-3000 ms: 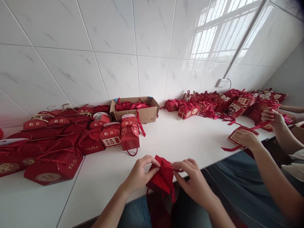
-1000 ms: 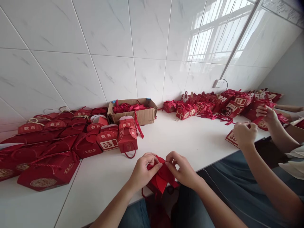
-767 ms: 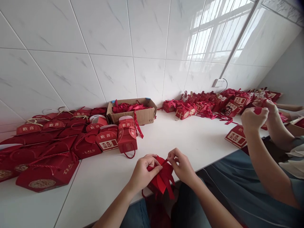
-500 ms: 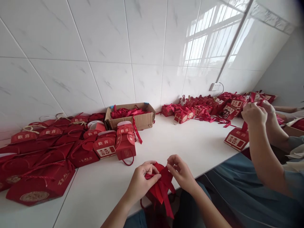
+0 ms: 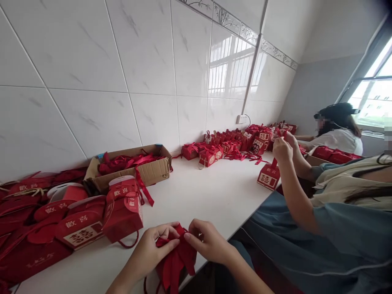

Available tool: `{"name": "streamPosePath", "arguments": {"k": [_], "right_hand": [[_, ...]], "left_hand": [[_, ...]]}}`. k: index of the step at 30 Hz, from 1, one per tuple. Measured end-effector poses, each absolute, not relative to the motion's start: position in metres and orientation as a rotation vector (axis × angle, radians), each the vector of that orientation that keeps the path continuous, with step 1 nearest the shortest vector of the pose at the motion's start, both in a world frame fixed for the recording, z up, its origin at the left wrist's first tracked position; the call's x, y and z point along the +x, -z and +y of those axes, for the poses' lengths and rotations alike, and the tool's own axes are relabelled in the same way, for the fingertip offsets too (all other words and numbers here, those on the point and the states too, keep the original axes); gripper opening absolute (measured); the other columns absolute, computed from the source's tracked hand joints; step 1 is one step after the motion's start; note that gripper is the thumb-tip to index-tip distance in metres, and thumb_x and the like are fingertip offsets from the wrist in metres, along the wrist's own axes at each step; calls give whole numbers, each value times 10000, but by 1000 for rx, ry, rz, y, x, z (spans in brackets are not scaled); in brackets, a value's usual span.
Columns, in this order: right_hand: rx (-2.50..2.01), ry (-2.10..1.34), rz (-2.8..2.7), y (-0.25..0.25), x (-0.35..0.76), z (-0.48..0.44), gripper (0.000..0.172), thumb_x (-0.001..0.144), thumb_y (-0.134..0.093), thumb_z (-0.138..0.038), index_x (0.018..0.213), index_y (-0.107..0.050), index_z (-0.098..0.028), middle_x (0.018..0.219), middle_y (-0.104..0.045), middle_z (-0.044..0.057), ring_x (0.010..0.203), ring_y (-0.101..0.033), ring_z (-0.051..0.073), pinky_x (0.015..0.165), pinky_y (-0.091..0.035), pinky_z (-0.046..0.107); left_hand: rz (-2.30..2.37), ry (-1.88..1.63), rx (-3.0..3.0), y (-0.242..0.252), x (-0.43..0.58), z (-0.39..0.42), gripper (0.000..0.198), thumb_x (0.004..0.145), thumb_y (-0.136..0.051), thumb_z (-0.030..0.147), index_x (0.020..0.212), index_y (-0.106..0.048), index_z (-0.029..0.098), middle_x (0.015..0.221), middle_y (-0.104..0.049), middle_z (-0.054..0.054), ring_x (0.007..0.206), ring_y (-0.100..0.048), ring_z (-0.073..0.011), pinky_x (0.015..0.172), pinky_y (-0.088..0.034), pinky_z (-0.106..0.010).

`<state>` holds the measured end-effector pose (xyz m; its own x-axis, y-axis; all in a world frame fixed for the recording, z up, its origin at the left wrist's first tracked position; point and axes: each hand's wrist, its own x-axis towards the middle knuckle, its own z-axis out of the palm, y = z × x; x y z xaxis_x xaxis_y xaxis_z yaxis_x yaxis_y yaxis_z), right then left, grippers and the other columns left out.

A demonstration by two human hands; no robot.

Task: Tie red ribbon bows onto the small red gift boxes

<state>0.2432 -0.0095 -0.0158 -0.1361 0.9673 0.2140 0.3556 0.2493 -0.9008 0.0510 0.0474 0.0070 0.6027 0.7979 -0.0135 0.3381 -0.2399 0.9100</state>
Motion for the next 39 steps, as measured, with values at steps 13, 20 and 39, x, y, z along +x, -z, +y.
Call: {"name": "streamPosePath", "arguments": {"k": [13, 20, 39], "right_hand": [[-1138, -788, -1756, 40, 244, -13, 238, 897, -489, -387, 758, -561, -208, 895, -586, 70, 676, -567, 149, 527, -467, 230], [-1159, -658, -1808, 38, 242, -9, 293, 914, -448, -378, 667, -481, -224, 607, -486, -4, 534, -477, 138, 493, -442, 236], [-1262, -581, -1665, 23, 259, -4, 260, 907, -471, -332, 677, -468, -211, 674, -510, 0, 611, -471, 129, 516, -372, 242]], "left_hand": [[925, -801, 1808, -6, 48, 21, 208, 692, -724, 350, 640, -627, 173, 886, -725, -77, 1032, -635, -239, 778, -473, -259], [907, -908, 1728, 4, 48, 18, 363, 642, -752, 368, 506, -458, 204, 649, -688, -65, 1010, -649, -268, 753, -493, -280], [934, -769, 1774, -11, 66, 34, 434, 763, -620, 307, 535, -256, 242, 553, -504, -2, 1151, -576, -296, 854, -466, -318]]}}
